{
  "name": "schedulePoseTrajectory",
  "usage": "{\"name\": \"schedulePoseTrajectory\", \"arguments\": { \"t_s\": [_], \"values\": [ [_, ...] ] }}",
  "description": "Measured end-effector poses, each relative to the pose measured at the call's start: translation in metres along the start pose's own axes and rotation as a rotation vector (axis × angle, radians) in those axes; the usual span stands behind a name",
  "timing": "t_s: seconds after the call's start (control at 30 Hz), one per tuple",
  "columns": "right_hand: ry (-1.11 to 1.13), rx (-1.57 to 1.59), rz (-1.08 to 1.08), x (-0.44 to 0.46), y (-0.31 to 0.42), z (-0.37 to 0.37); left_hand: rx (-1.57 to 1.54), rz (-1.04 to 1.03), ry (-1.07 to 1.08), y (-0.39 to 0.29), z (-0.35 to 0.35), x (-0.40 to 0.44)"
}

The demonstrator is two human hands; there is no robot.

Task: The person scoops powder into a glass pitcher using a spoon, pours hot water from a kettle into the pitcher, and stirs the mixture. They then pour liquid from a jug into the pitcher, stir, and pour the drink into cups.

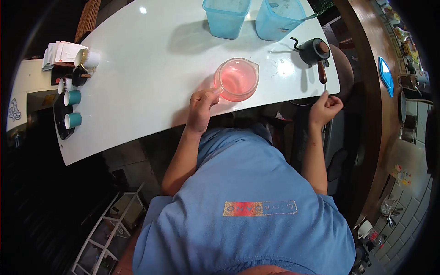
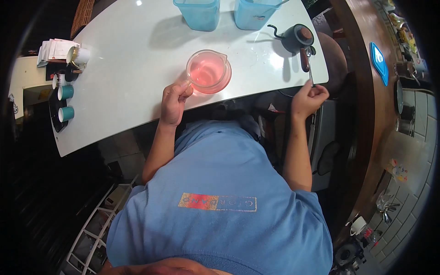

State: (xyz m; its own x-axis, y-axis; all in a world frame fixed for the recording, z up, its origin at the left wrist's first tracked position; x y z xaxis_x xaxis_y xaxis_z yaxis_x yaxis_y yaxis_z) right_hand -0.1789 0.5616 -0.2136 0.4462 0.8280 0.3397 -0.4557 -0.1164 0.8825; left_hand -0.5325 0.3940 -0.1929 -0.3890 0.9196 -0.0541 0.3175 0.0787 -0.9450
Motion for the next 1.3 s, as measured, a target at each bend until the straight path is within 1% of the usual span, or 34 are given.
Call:
{"name": "schedulePoseTrajectory", "arguments": {
  "t_s": [0.07, 0.13, 0.2, 0.27, 0.3, 0.33, 0.4, 0.43, 0.53, 0.77, 0.83, 0.87, 0.93, 1.07, 1.13, 1.17, 1.23, 1.27, 1.3],
  "values": [
    [0.189, 0.195, 0.092, -0.03, 0.02, -0.017, 0.006, 0.0, -0.014, 0.005, 0.002, 0.001],
    [0.395, 0.213, 0.132, -0.051, 0.033, -0.039, 0.071, 0.037, -0.035, 0.013, 0.006, 0.001],
    [0.639, 0.199, 0.136, -0.072, 0.061, -0.061, 0.069, 0.034, -0.034, 0.015, 0.007, 0.002],
    [0.781, 0.194, 0.378, -0.089, 0.104, -0.074, 0.07, 0.032, -0.035, 0.014, 0.007, 0.002],
    [0.902, 0.184, 0.403, -0.096, 0.116, -0.08, 0.07, 0.034, -0.047, 0.014, 0.007, 0.002],
    [0.903, 0.184, 0.403, -0.099, 0.122, -0.084, 0.07, 0.036, -0.058, 0.014, 0.007, 0.002],
    [0.974, 0.282, 0.519, -0.11, 0.136, -0.095, 0.07, 0.038, -0.068, 0.016, 0.008, 0.001],
    [1.02, 0.262, 0.522, -0.114, 0.135, -0.1, 0.07, 0.04, -0.077, 0.017, 0.01, 0.001],
    [1.062, 0.236, 0.572, -0.12, 0.136, -0.108, 0.095, 0.022, -0.106, 0.016, 0.008, -0.002],
    [1.109, 0.234, 0.588, -0.126, 0.139, -0.113, 0.137, 0.021, -0.092, 0.015, 0.003, -0.001],
    [1.139, 0.265, 0.489, -0.125, 0.139, -0.115, 0.148, 0.041, -0.09, 0.016, 0.002, 0.0],
    [1.139, 0.266, 0.488, -0.124, 0.138, -0.116, 0.149, 0.041, -0.091, 0.015, 0.002, 0.0],
    [1.127, 0.259, 0.558, -0.123, 0.138, -0.119, 0.152, 0.068, -0.07, 0.015, 0.0, 0.0],
    [1.153, 0.215, 0.587, -0.12, 0.139, -0.124, 0.15, 0.091, -0.097, 0.016, 0.002, 0.002],
    [1.18, 0.197, 0.641, -0.118, 0.139, -0.13, 0.183, 0.124, -0.008, 0.014, -0.004, 0.003],
    [1.183, 0.201, 0.642, -0.115, 0.139, -0.133, 0.184, 0.124, -0.013, 0.013, -0.004, 0.003],
    [1.195, 0.185, 0.705, -0.111, 0.144, -0.137, 0.242, 0.13, 0.056, 0.012, -0.01, 0.003],
    [1.197, 0.187, 0.708, -0.109, 0.145, -0.138, 0.243, 0.128, 0.052, 0.013, -0.009, 0.003],
    [1.212, 0.175, 0.648, -0.106, 0.143, -0.141, 0.278, 0.114, 0.104, 0.015, -0.012, 0.002]
  ]
}}
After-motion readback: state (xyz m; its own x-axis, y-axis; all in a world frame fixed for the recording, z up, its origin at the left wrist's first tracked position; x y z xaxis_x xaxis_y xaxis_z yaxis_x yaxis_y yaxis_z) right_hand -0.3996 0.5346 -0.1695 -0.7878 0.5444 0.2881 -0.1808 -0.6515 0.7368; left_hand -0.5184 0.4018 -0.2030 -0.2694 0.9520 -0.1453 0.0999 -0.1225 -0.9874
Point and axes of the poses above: each hand's wrist, its own x-axis towards the middle knuckle, its own z-axis out of the back of the hand, y = z × x, the point moved 7 cm from there along x, towards the middle knuckle, and after that the axes turned 5 degrees about x, right-handed, at the moved point
